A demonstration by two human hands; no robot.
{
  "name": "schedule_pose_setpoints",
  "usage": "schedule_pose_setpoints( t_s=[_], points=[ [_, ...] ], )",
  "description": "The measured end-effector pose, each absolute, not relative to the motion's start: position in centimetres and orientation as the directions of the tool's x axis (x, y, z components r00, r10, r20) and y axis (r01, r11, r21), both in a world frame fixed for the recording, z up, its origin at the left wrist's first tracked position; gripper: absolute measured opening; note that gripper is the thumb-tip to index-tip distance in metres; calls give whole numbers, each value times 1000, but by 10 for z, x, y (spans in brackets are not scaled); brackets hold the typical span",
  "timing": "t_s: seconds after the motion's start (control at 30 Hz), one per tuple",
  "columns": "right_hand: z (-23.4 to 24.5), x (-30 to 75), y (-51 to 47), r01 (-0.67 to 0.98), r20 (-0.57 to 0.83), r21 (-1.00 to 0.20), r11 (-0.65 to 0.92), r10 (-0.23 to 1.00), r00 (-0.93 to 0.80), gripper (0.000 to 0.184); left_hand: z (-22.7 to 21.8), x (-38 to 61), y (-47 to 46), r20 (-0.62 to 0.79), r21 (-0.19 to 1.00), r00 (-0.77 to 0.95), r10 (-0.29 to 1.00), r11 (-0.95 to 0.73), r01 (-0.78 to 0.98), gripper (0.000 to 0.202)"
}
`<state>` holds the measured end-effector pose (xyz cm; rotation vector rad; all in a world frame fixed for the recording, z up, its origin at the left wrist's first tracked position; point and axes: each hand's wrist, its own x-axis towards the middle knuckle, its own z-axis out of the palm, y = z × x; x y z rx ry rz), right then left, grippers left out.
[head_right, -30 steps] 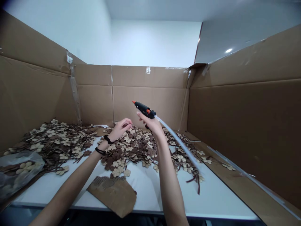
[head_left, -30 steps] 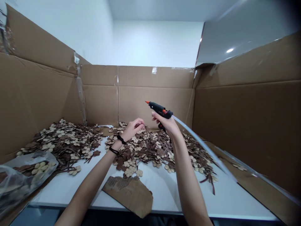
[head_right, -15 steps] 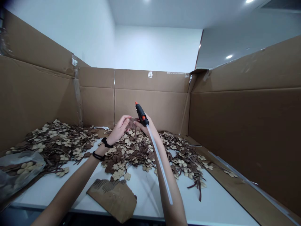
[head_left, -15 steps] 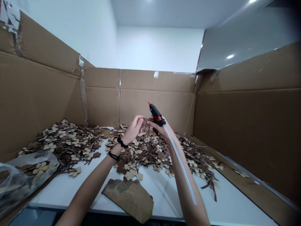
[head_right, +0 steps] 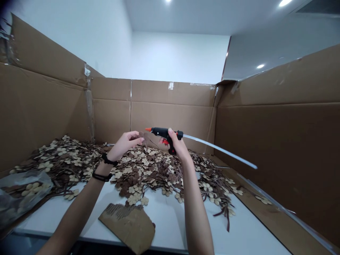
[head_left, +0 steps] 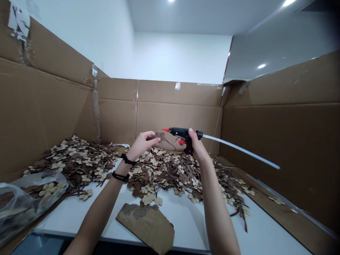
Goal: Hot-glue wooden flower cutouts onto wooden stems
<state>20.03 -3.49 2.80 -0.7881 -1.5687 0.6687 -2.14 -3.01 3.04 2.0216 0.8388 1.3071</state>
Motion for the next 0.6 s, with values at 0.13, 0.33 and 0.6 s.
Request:
schedule_pose_setpoints(
  t_s=[0.13, 0.33, 0.6],
  points=[
    [24, 203, -27, 92, 614, -780, 619, 785, -82, 63, 32, -24, -33, 554, 753, 331, 764, -630, 192, 23],
    [23, 203, -27, 99, 604, -781, 617, 786, -135, 60, 38, -25, -39, 542, 787, 328, 774, -604, 125, 24],
    [19, 207, -22, 179, 583, -778, 602, 799, -151, 66, 43, -29, -52, 536, 776, 345, 771, -611, 160, 27]
  ],
)
